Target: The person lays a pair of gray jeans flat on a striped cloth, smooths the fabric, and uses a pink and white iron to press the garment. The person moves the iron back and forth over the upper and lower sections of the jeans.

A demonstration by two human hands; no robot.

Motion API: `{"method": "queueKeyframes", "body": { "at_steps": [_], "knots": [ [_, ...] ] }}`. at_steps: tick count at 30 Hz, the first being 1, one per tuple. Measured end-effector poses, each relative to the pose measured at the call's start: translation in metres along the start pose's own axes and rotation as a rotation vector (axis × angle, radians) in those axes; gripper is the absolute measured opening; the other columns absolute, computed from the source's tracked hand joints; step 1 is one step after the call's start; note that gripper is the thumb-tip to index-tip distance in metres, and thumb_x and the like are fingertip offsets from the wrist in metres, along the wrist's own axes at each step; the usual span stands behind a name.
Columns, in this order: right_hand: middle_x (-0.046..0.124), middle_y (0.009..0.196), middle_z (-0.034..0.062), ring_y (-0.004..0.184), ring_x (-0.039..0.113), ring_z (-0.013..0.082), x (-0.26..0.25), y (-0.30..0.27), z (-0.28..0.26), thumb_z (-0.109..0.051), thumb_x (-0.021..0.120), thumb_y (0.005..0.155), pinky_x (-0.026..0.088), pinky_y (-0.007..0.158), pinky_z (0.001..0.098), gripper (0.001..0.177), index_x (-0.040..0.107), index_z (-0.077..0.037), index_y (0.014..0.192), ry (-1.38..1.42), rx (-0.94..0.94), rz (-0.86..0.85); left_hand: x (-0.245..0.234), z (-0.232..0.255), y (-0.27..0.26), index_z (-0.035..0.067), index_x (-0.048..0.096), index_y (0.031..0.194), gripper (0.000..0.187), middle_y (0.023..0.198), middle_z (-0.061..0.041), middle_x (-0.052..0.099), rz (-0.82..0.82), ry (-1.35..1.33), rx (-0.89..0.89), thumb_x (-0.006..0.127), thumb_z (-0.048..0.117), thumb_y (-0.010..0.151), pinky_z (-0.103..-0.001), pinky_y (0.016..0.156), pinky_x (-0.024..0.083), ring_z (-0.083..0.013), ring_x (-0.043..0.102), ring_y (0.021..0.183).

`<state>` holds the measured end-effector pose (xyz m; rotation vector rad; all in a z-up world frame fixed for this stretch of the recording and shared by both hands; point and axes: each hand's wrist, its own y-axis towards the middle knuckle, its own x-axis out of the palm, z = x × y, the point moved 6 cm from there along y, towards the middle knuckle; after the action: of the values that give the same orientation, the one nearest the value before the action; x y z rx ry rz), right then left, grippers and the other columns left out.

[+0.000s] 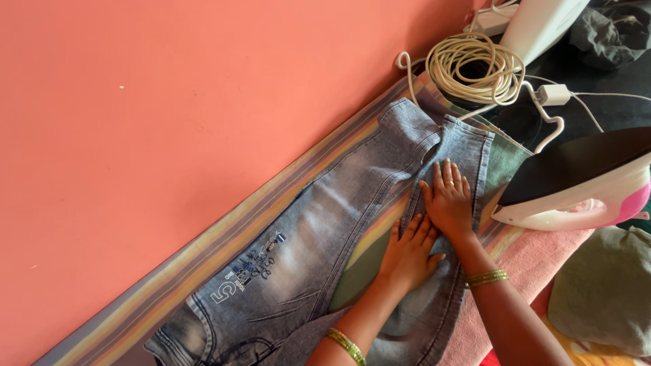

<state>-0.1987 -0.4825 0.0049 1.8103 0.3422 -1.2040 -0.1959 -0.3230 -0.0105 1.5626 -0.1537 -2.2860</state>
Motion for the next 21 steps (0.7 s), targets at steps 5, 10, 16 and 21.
{"method": "queueKeyframes", "body": {
  "at_steps": [5,10,16,21],
  "knots": [
    [0.040,0.163,0.0184,0.152,0.035,0.0332,-0.004,-0.013,-0.004,-0.051,0.038,0.108,0.026,0.122,0.0508,0.066,0.048,-0.005,0.154,-0.048,-0.008,-0.078,-0.010,0.003,-0.019,0.004,0.043,0.155,0.071,0.166,-0.015,0.034,0.001,-0.050,-0.010,0.051,0.048,0.100,-0.057,0.126,0.013,-0.0296,0.024,0.157],
    [0.036,0.164,0.0157,0.152,0.030,0.0307,-0.007,-0.026,-0.009,-0.055,0.033,0.106,0.021,0.121,0.0502,0.071,0.041,-0.006,0.157,-0.046,-0.030,-0.162,-0.015,0.005,-0.038,0.003,0.040,0.156,0.073,0.167,-0.016,0.032,-0.045,-0.101,-0.012,0.050,0.050,0.100,-0.054,0.124,0.015,-0.0293,0.022,0.157],
    [0.035,0.166,0.0141,0.154,0.030,0.0286,-0.026,-0.056,-0.030,-0.052,0.035,0.107,0.020,0.125,0.0490,0.069,0.040,-0.006,0.158,-0.029,-0.095,-0.156,-0.028,-0.002,-0.070,0.006,0.043,0.155,0.071,0.169,-0.012,0.030,-0.134,-0.218,-0.035,0.044,0.054,0.103,-0.052,0.126,0.016,-0.0257,0.018,0.160],
    [0.033,0.167,0.0126,0.154,0.028,0.0269,-0.031,-0.079,-0.045,-0.048,0.039,0.105,0.020,0.125,0.0511,0.068,0.038,-0.005,0.157,-0.001,-0.145,-0.165,-0.037,-0.003,-0.085,0.007,0.042,0.156,0.072,0.170,-0.010,0.027,-0.177,-0.304,-0.077,0.037,0.056,0.104,-0.051,0.126,0.015,-0.0257,0.017,0.160]
  ]
}}
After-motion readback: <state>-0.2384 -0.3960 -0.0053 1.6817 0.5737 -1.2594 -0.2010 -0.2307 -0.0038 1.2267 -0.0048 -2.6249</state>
